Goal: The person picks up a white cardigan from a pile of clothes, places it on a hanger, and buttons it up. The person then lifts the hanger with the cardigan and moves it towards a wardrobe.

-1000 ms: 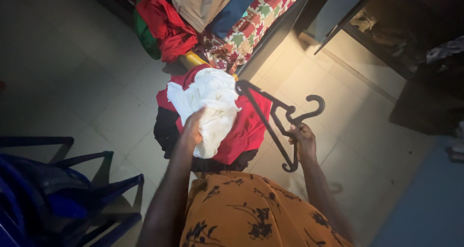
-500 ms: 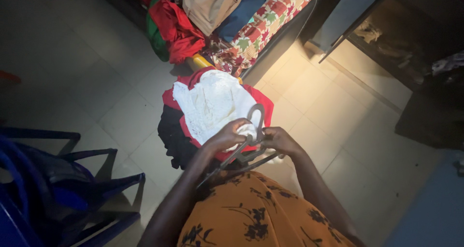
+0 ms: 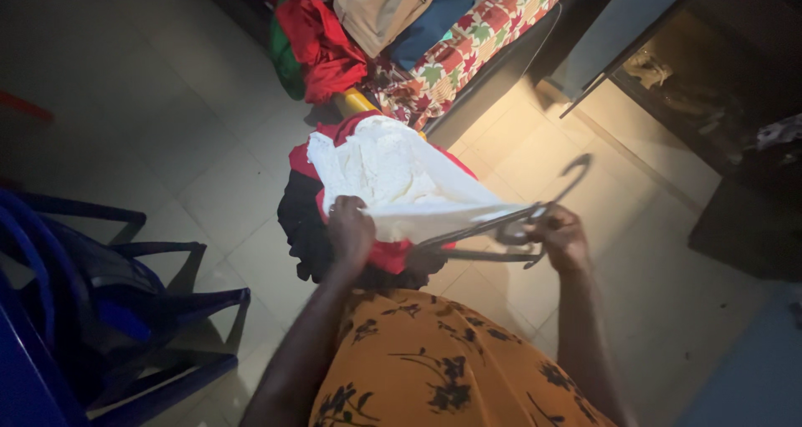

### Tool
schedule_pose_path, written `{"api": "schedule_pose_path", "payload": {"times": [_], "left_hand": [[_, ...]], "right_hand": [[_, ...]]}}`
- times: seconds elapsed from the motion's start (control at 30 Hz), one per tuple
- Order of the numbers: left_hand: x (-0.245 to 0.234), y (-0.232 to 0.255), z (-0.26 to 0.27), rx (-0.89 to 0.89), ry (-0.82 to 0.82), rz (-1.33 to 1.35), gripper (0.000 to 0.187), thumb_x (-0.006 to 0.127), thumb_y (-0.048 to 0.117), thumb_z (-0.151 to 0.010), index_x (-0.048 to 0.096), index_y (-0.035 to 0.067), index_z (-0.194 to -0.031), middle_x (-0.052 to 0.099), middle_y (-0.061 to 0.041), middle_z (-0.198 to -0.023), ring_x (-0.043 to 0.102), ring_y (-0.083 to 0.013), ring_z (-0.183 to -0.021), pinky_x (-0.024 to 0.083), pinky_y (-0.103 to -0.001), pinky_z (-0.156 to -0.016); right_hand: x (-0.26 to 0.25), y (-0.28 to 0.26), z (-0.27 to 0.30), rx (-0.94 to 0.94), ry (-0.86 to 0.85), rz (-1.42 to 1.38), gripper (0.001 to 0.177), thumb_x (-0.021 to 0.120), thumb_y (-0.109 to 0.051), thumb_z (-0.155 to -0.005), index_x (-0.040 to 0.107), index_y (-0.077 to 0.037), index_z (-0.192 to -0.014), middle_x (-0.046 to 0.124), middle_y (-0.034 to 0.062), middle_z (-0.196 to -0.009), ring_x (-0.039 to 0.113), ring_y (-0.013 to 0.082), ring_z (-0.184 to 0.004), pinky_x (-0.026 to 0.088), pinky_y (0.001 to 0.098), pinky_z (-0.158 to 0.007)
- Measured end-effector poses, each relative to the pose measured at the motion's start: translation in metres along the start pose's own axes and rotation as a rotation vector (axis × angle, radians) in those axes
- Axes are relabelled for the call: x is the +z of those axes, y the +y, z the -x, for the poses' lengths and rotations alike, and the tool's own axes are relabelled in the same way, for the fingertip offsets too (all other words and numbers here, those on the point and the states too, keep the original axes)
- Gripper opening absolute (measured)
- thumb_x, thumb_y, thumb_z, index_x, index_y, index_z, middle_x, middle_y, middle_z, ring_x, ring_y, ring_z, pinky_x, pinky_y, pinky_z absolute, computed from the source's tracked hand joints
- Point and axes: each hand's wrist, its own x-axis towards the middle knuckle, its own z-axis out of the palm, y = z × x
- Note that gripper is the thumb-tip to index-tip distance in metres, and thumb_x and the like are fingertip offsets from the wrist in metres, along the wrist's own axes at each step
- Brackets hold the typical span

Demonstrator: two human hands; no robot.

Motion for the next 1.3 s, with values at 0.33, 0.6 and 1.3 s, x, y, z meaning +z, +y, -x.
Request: {"api": "schedule_pose_path", "payload": {"times": [0.33, 0.6, 1.3], "left_hand": [[0.03, -0.055, -0.03, -0.131, -0.427, 0.058, 0.023, 0.069, 0.017, -0.081, 0.069, 0.011, -0.103, 0.07, -0.017, -0.106, 0.066, -0.0391, -0.104, 0.052, -0.048, -0.089], [0.077, -0.055, 0.031, 0.102, -0.745, -0.222, 0.1, 0.083, 0.036, -0.073, 0.032, 0.006, -0.154, 0.031, -0.026, -0.158, 0.039, -0.0439, -0.138, 0.042, -0.056, -0.101], [0.066, -0.132, 0.049, -0.519, -0.88, 0.75, 0.036, 0.075, 0.016, -0.087, 0.07, -0.002, -0.118, 0.071, -0.021, -0.089, 0.06, -0.0223, -0.072, 0.048, -0.034, -0.056]], "right_hand": [[-0.026, 0.005, 0.03, -0.134, 0.223, -0.328, 0.017, 0.072, 0.001, -0.09, 0.064, -0.007, -0.103, 0.067, 0.0041, -0.093, 0.066, 0.0131, -0.079, 0.054, 0.0259, -0.069], [0.012, 0.008, 0.05, -0.075, 0.248, -0.485, 0.016, 0.066, 0.005, -0.09, 0.065, -0.007, -0.101, 0.067, 0.0038, -0.094, 0.069, 0.0158, -0.081, 0.059, 0.03, -0.072], [0.134, 0.006, 0.076, 0.343, 0.102, 0.251, 0.04, 0.074, -0.022, -0.083, 0.07, -0.012, -0.121, 0.073, -0.001, -0.087, 0.064, 0.0089, -0.066, 0.043, 0.0252, -0.056]]}}
